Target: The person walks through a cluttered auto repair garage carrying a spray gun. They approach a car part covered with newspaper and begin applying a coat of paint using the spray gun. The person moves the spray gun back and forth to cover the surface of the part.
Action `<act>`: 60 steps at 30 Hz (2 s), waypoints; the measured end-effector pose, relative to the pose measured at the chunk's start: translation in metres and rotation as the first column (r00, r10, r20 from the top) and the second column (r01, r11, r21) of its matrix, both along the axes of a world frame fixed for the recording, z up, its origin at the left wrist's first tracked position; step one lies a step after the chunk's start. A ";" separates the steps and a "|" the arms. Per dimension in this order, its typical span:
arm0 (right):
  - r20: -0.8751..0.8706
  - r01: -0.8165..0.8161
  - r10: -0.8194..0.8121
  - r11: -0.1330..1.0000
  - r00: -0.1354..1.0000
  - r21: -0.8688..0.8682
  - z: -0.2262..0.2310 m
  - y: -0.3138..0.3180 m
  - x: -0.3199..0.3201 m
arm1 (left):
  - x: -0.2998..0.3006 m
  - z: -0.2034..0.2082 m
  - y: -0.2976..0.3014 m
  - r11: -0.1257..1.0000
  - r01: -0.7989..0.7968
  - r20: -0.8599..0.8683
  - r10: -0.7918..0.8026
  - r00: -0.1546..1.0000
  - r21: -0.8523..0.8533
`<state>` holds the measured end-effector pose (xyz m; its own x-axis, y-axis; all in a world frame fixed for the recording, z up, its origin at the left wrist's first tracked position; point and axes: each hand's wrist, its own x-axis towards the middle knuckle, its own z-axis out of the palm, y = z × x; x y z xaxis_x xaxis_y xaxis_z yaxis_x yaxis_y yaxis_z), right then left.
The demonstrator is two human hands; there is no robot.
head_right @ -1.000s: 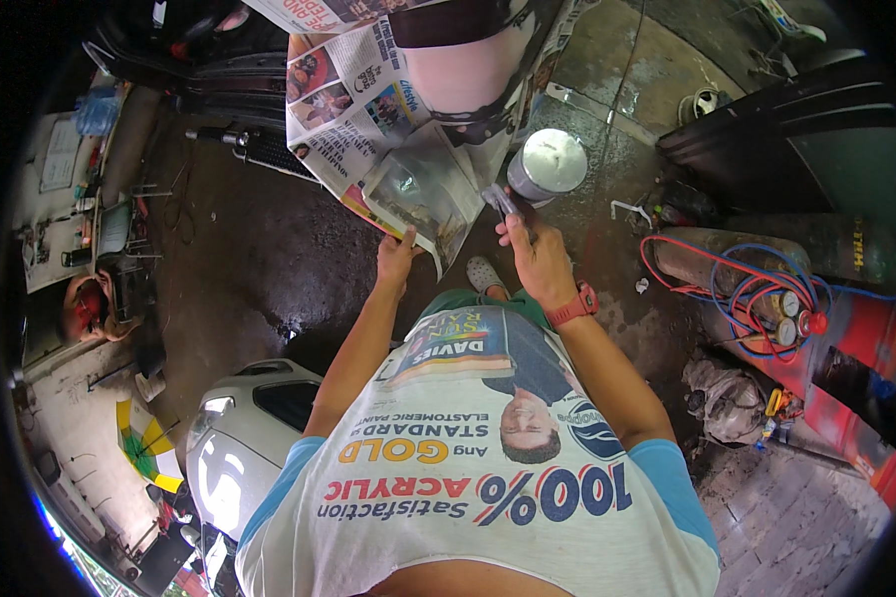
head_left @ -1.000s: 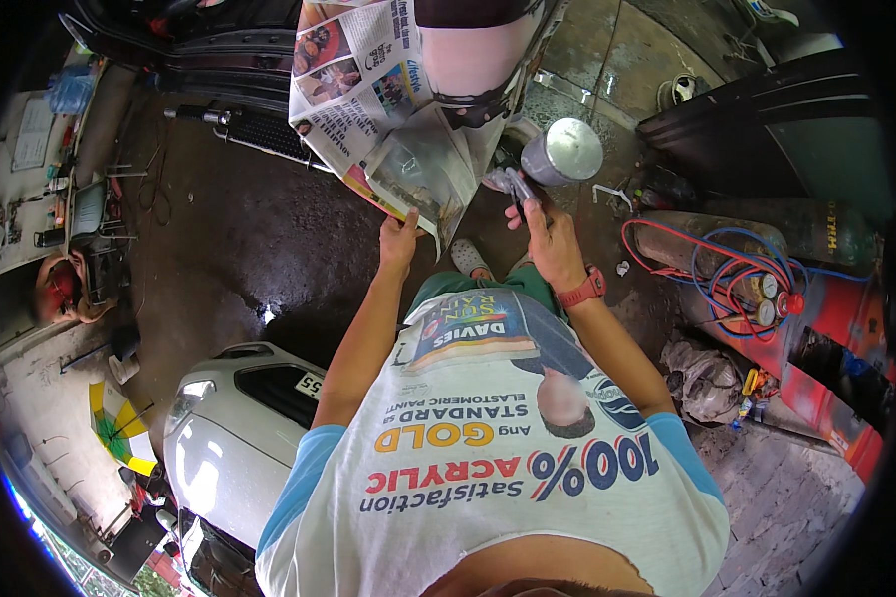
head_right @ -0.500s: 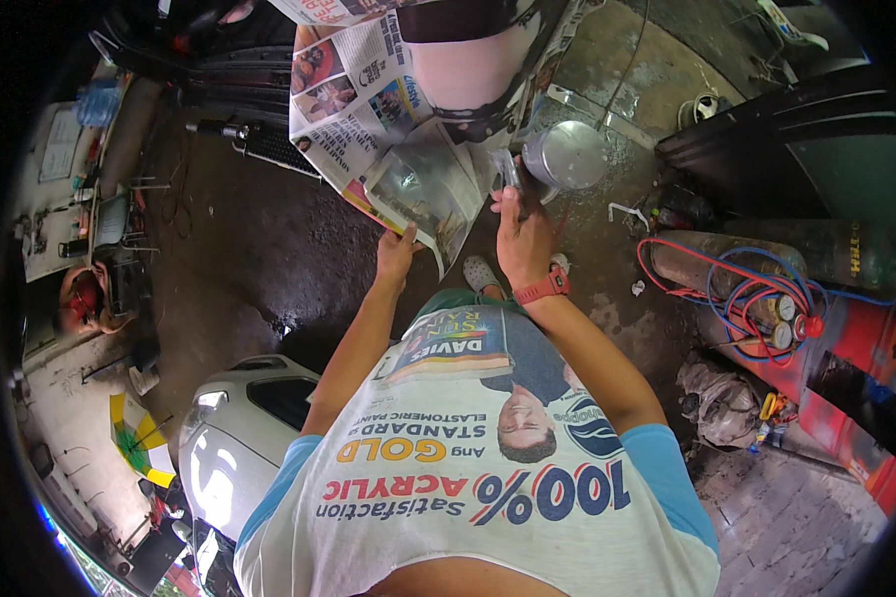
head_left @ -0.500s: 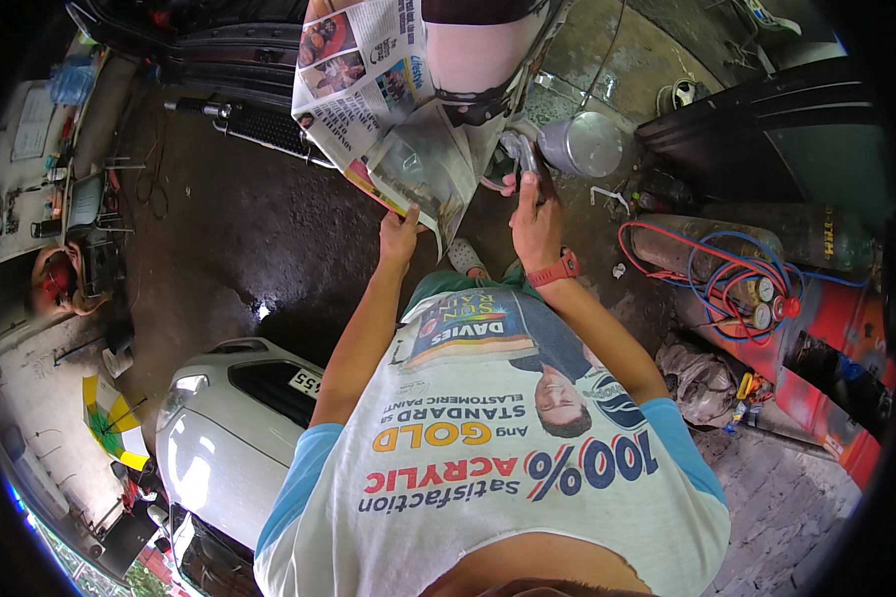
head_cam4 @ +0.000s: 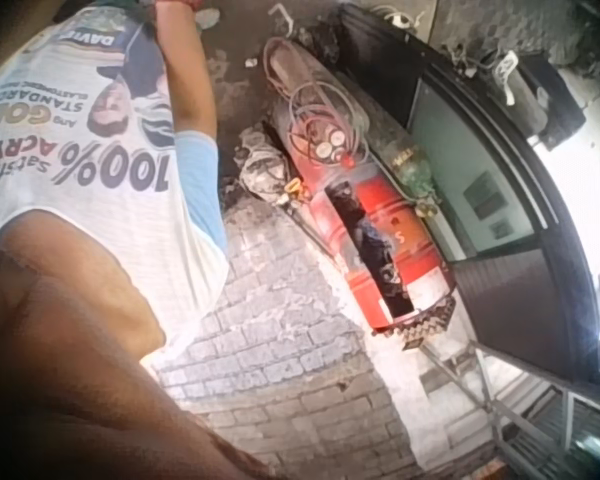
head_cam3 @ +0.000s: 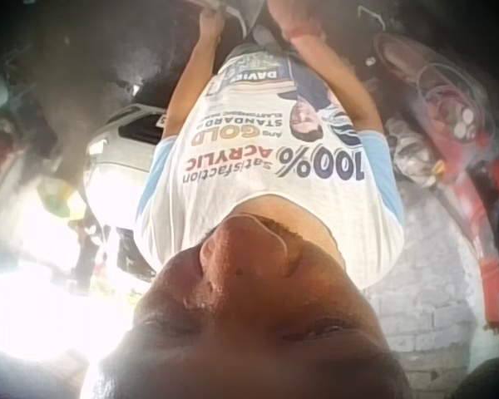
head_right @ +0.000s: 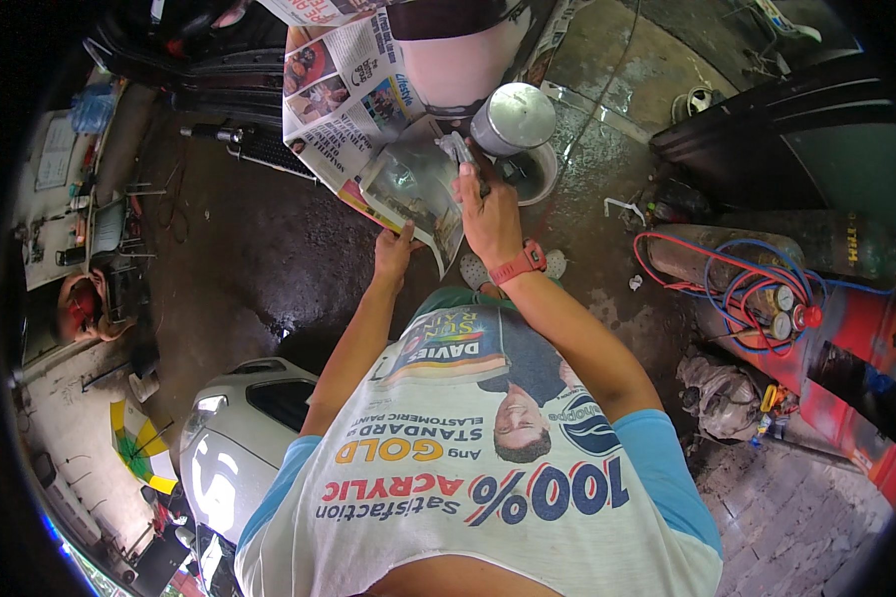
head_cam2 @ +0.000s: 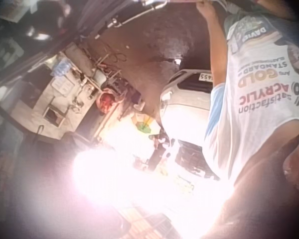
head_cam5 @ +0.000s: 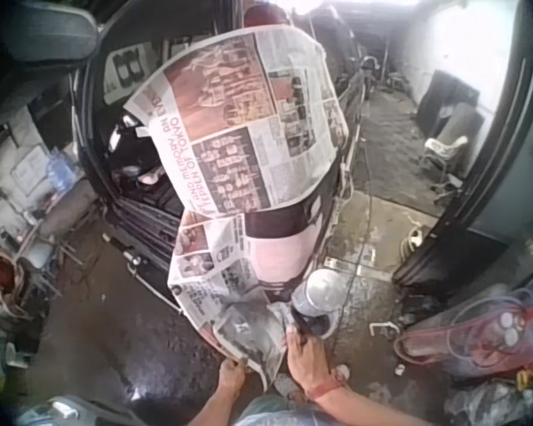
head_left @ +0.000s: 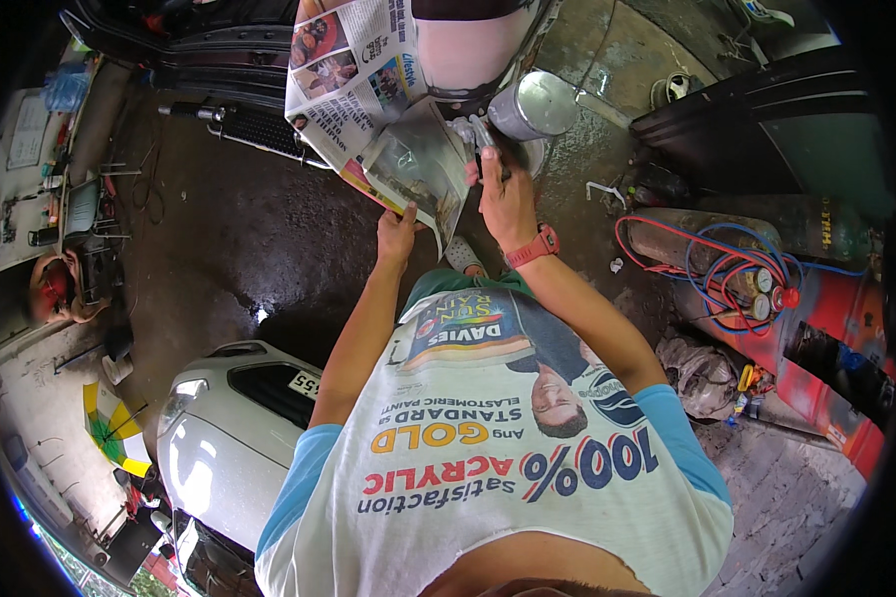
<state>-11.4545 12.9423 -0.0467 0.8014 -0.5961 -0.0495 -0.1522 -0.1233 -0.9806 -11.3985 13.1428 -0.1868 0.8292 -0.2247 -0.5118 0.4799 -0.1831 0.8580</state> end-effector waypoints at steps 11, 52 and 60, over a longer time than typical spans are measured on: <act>-0.119 0.086 -0.094 0.994 0.988 -0.068 0.014 -0.028 -0.023 | -0.003 0.003 -0.003 0.999 -0.027 -0.008 0.027 1.000 -0.021; -0.064 0.033 -0.037 0.998 0.997 -0.058 0.086 -0.039 -0.013 | -0.010 0.005 -0.002 0.964 0.090 0.138 -0.127 0.982 0.249; -0.015 -0.063 0.062 0.994 0.998 -0.086 0.101 -0.017 0.016 | -0.012 0.008 -0.007 0.979 0.068 0.153 -0.099 0.983 0.194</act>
<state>-11.4386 12.9254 0.0545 0.8366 -0.5477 -0.0101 -0.1535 -0.2167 -0.9641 -11.4109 13.1355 -0.1783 0.8865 -0.2100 -0.4122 0.3140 -0.3812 0.8695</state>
